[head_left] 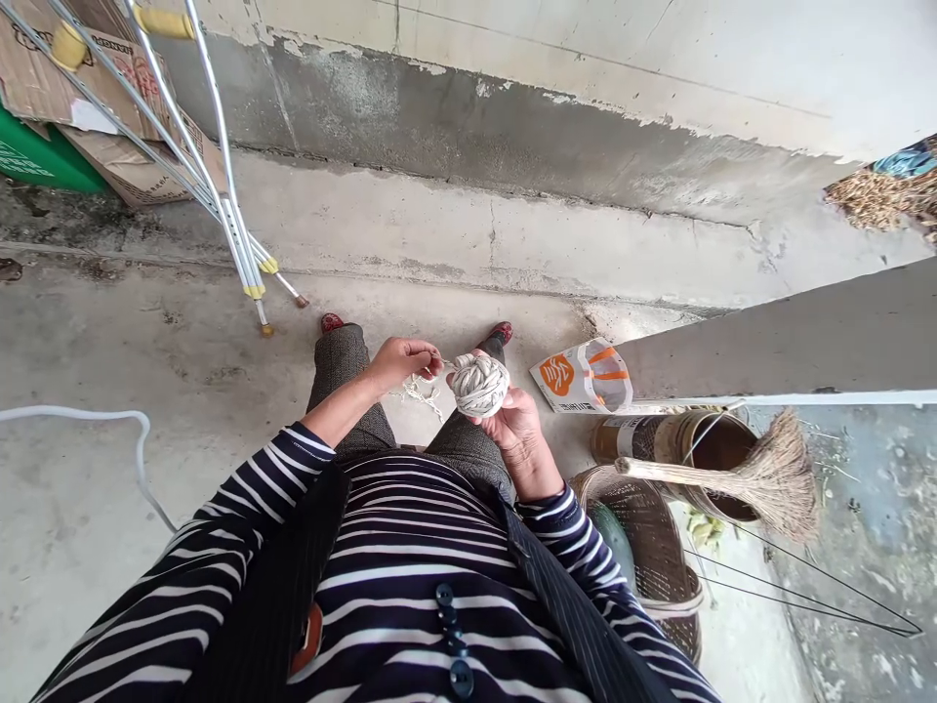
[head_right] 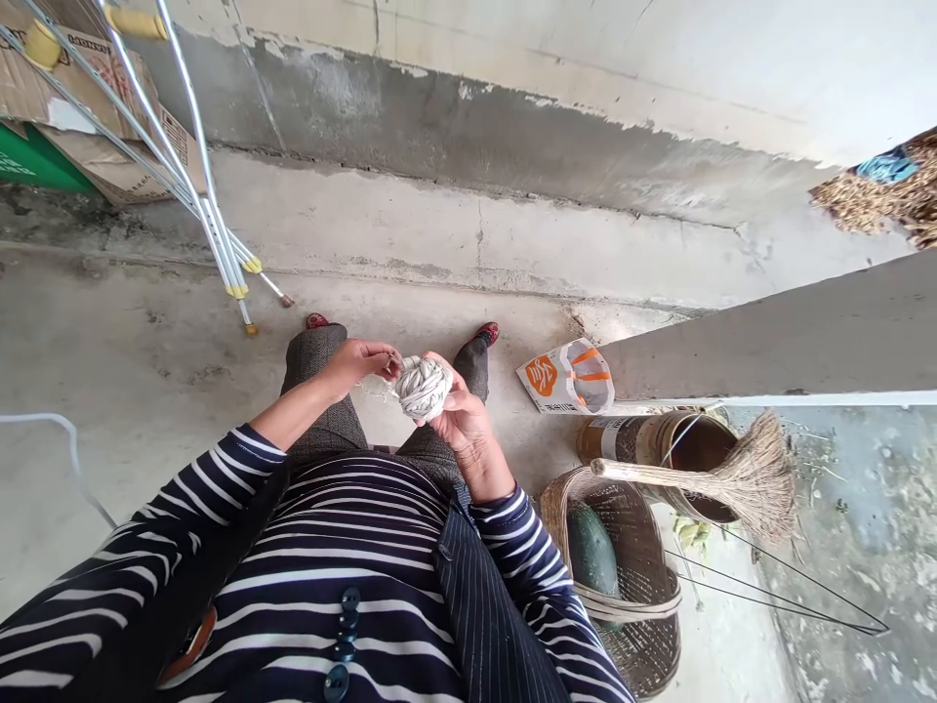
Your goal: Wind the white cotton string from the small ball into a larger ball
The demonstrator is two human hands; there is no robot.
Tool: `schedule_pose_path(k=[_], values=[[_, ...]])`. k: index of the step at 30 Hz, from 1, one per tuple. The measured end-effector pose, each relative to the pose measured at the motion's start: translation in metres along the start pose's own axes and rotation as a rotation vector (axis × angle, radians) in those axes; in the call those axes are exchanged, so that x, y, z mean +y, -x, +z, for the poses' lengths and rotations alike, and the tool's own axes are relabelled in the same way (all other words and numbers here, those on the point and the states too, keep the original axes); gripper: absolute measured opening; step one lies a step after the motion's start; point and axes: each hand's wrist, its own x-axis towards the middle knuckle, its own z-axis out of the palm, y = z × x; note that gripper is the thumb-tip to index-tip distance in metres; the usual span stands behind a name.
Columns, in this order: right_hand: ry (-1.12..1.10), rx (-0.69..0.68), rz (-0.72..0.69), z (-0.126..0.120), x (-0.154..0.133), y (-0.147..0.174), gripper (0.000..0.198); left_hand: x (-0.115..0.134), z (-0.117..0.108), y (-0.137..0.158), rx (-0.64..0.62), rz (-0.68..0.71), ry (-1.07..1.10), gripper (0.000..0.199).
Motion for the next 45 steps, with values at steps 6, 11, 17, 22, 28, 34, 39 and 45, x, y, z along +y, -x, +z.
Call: schedule_pose_path(k=[6, 11, 17, 22, 28, 34, 39, 45], values=[[-0.012, -0.003, -0.006, 0.000, -0.004, 0.001, 0.052, -0.013, 0.008, -0.004, 0.022, -0.128, -0.121, 0.015], [-0.023, 0.009, -0.008, -0.004, -0.001, 0.004, 0.059, -0.024, 0.006, -0.009, -0.022, -0.162, -0.142, 0.017], [0.031, -0.020, 0.001, -0.005, -0.003, 0.013, 0.055, -0.028, -0.003, -0.020, -0.051, -0.209, -0.083, 0.017], [0.083, -0.006, 0.017, 0.005, -0.006, 0.023, 0.056, -0.025, -0.017, -0.031, 0.009, -0.180, -0.197, 0.016], [0.056, 0.101, -0.100, 0.008, -0.017, 0.018, 0.060, -0.018, -0.002, -0.003, -0.177, -0.113, -0.058, 0.020], [-0.031, 0.140, -0.152, -0.001, -0.017, 0.005, 0.062, -0.007, 0.018, 0.019, 0.098, 0.152, 0.008, 0.048], [-0.040, 0.099, -0.143, 0.002, -0.008, 0.002, 0.062, -0.016, 0.040, 0.026, 0.042, 0.192, -0.018, 0.043], [-0.004, 0.196, -0.180, -0.004, -0.018, 0.003, 0.066, -0.012, 0.034, 0.028, 0.034, 0.134, -0.032, 0.030]])
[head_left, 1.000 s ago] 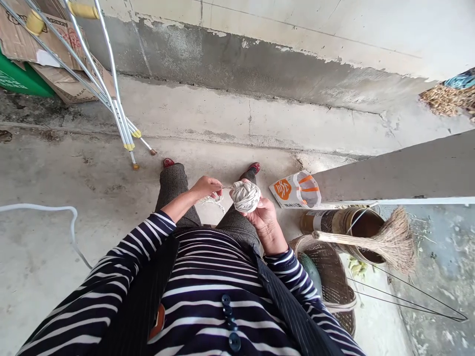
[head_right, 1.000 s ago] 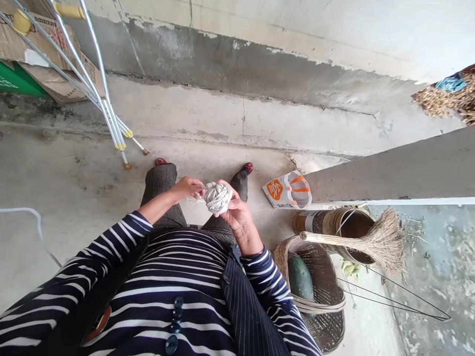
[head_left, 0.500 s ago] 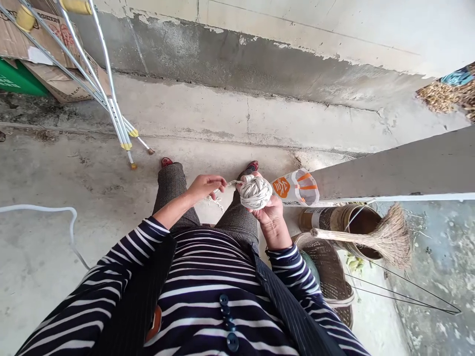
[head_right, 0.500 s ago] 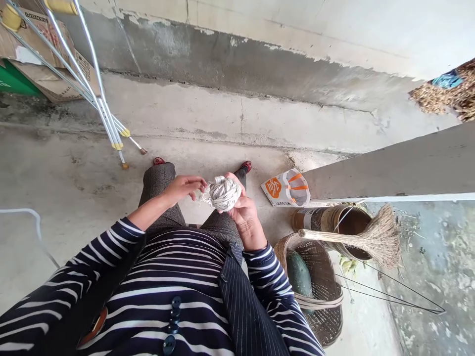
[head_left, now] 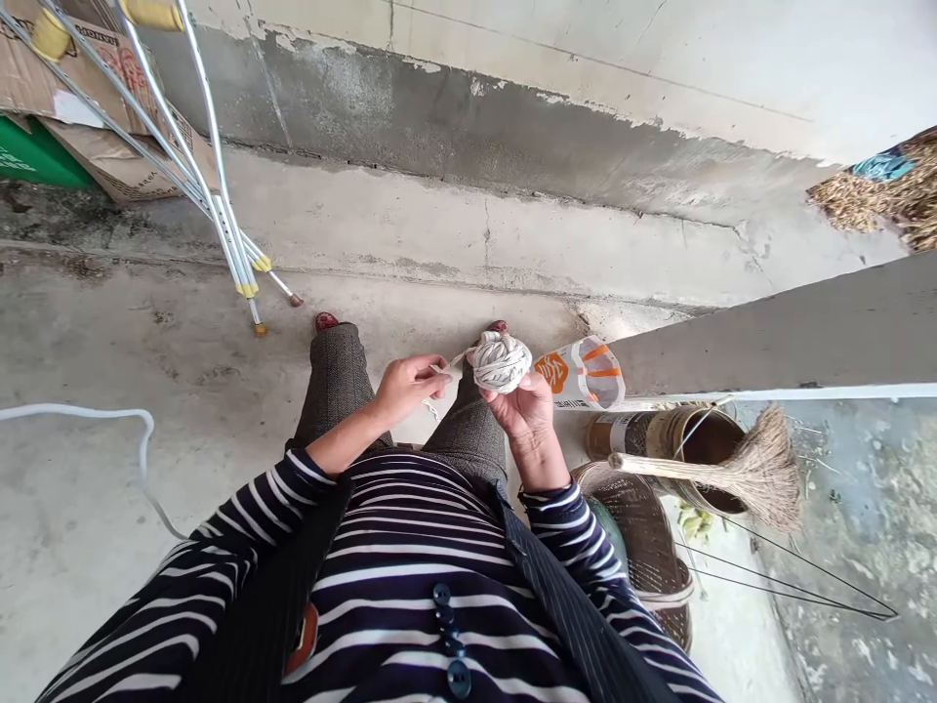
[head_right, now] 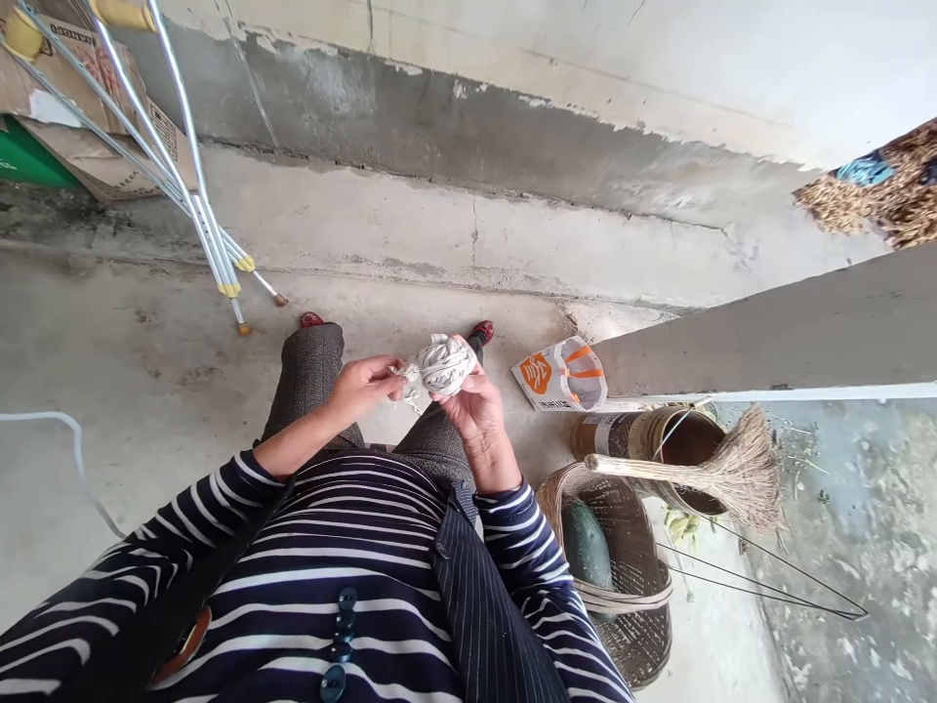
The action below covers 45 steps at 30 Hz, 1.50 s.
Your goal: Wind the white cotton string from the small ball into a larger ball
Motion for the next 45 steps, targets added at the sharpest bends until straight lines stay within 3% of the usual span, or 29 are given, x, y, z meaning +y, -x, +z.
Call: schedule_pose_path(k=[6, 10, 12, 15, 18, 20, 26, 34, 40, 45], values=[[-0.038, -0.005, -0.016, -0.012, -0.001, 0.001, 0.067, 0.019, -0.035, -0.003, 0.082, 0.038, -0.153, 0.020], [-0.077, -0.002, 0.001, -0.013, 0.003, -0.001, 0.067, 0.017, -0.042, -0.001, 0.031, 0.087, -0.360, 0.016], [-0.089, -0.017, 0.009, -0.015, 0.005, -0.003, 0.065, 0.013, -0.040, 0.002, -0.037, 0.087, -0.386, 0.016], [-0.080, -0.041, 0.026, -0.020, 0.007, -0.005, 0.062, 0.012, -0.034, 0.005, -0.236, -0.018, -0.283, 0.018], [-0.063, -0.013, 0.033, -0.022, 0.008, -0.006, 0.065, 0.021, -0.030, 0.006, -0.427, -0.105, -0.162, 0.022], [-0.068, 0.022, 0.028, -0.022, 0.008, -0.006, 0.067, 0.030, -0.029, 0.008, -0.476, -0.106, -0.103, 0.029], [-0.136, 0.047, 0.013, -0.019, 0.005, -0.007, 0.065, 0.045, -0.030, 0.016, -0.432, -0.131, 0.076, 0.044], [-0.108, -0.046, 0.006, -0.019, 0.004, -0.005, 0.062, 0.026, -0.048, 0.005, -0.244, -0.208, 0.335, 0.041], [-0.054, -0.090, -0.017, -0.016, 0.006, -0.006, 0.060, 0.008, -0.048, -0.002, -0.398, -0.371, 0.306, 0.046], [0.038, -0.031, -0.090, -0.013, 0.003, -0.006, 0.055, 0.013, -0.042, 0.004, -0.466, -0.369, 0.269, 0.043]])
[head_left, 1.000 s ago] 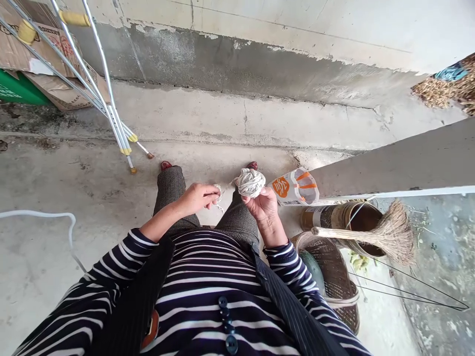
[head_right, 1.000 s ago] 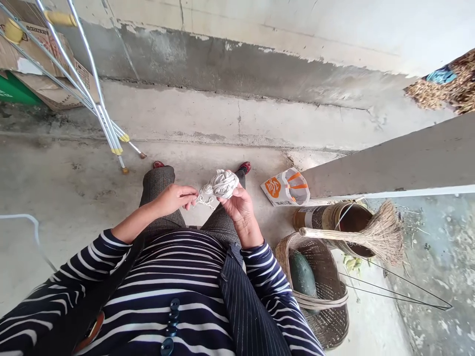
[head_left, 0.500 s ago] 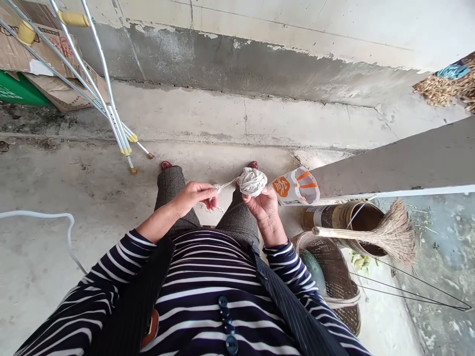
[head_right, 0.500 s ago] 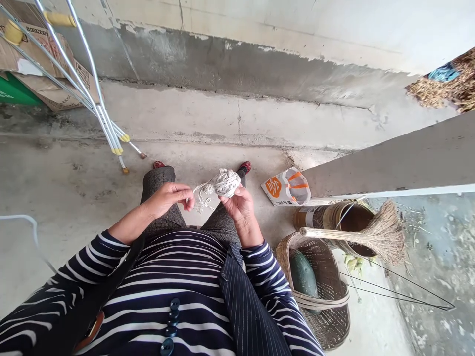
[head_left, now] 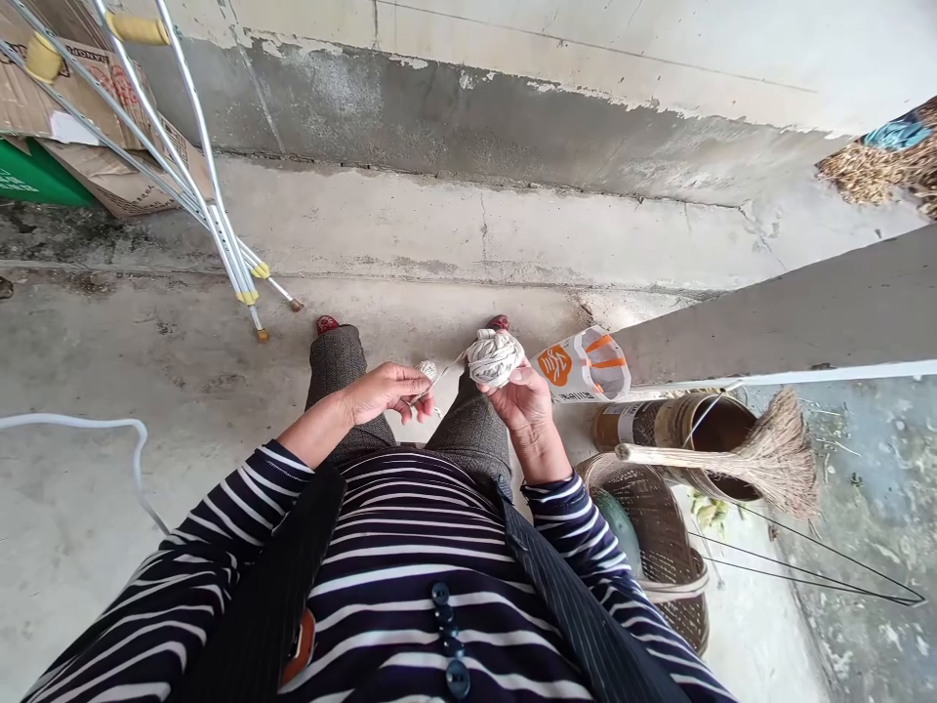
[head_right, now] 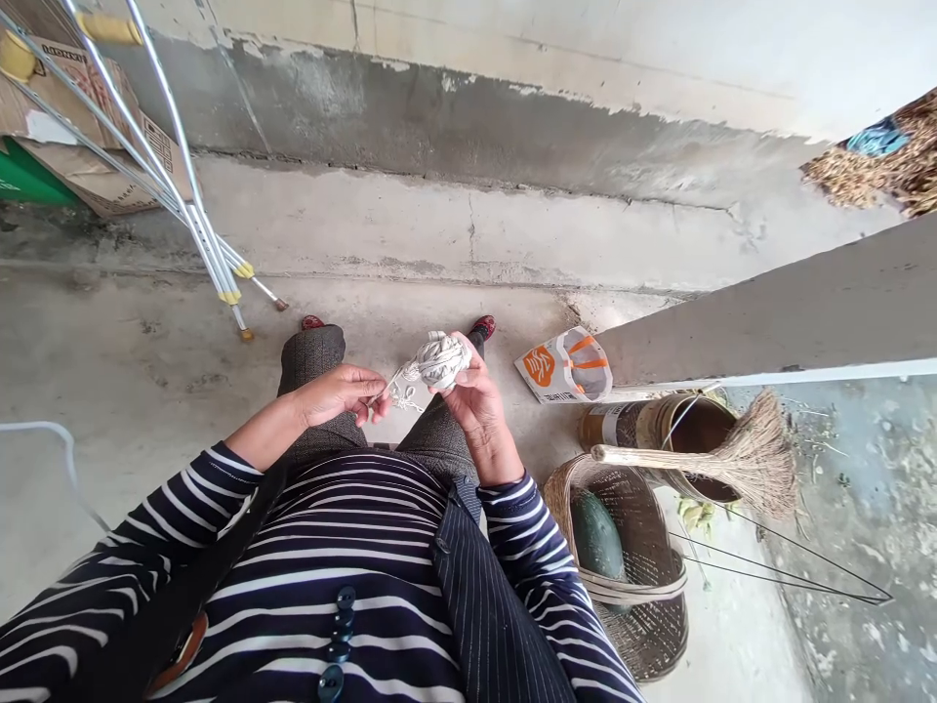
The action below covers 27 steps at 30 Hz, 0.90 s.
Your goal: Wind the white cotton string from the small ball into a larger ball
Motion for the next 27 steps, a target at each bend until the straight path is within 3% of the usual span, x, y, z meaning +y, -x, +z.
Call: schedule_pose_path(k=[9, 15, 23, 27], values=[[0.195, 0.028, -0.098, 0.019, -0.001, 0.000, 0.054, -0.019, 0.005, -0.004, -0.033, 0.017, 0.194, 0.038], [0.479, 0.001, -0.191, 0.019, 0.009, 0.000, 0.058, -0.027, 0.012, -0.006, -0.129, -0.017, 0.240, 0.040], [0.590, -0.029, -0.176, 0.017, 0.026, 0.002, 0.057, -0.020, 0.014, -0.004, -0.105, 0.003, 0.237, 0.041], [0.644, 0.079, -0.299, 0.021, 0.023, 0.001, 0.055, -0.029, 0.009, -0.007, -0.004, 0.007, 0.264, 0.040]])
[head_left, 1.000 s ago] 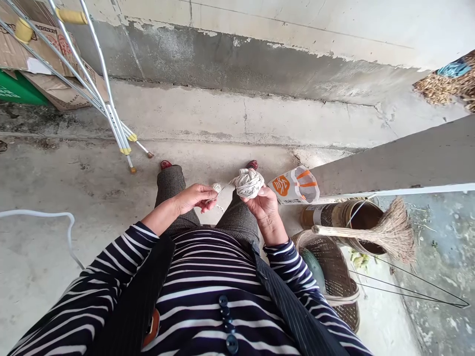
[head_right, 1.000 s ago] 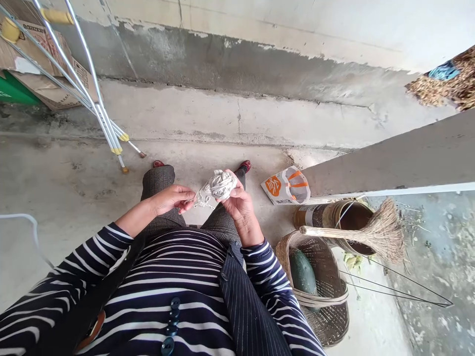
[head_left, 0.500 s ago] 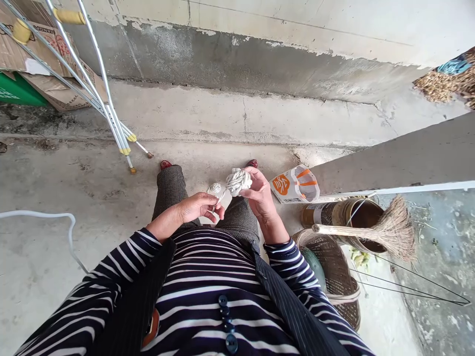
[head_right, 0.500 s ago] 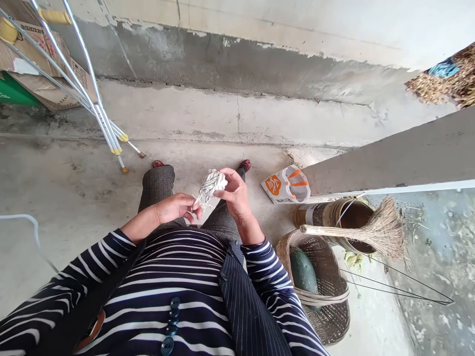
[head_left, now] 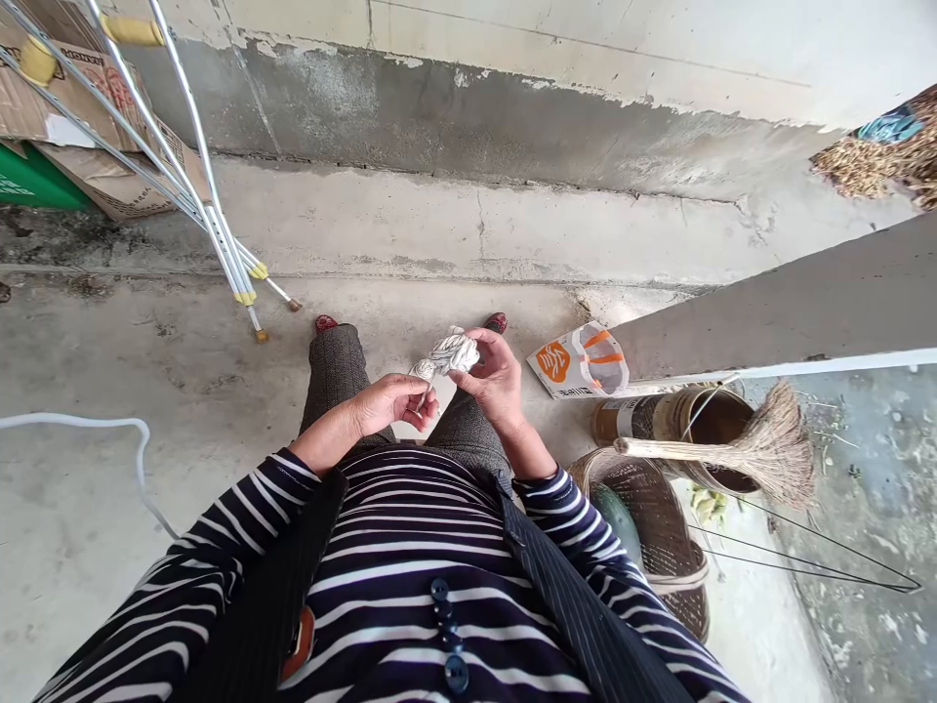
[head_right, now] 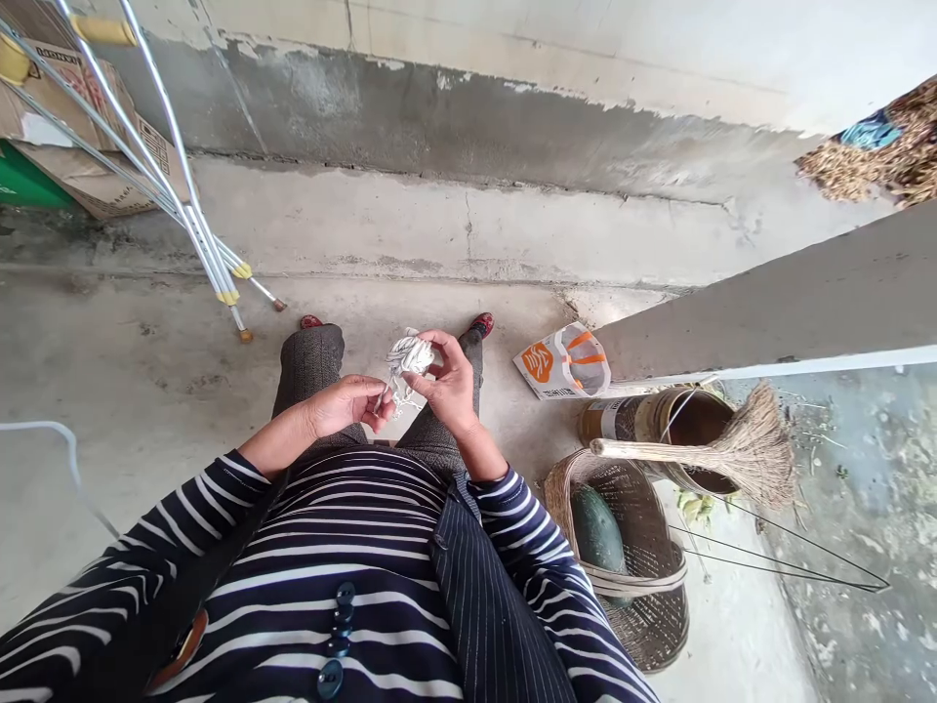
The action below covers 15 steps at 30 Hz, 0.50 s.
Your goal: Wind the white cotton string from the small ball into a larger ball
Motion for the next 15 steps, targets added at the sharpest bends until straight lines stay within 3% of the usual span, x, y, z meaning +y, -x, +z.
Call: schedule_pose_path(k=[7, 11, 15], values=[[0.053, 0.088, -0.159, -0.003, -0.037, -0.007, 0.051, 0.003, -0.016, -0.004, 0.115, 0.009, -0.172, 0.046], [0.087, 0.102, -0.216, -0.003, -0.051, -0.013, 0.048, 0.012, -0.017, -0.004, 0.162, 0.088, -0.340, 0.045], [0.129, 0.132, -0.241, -0.005, -0.057, -0.019, 0.046, 0.012, -0.021, -0.004, 0.358, 0.149, -0.547, 0.035]])
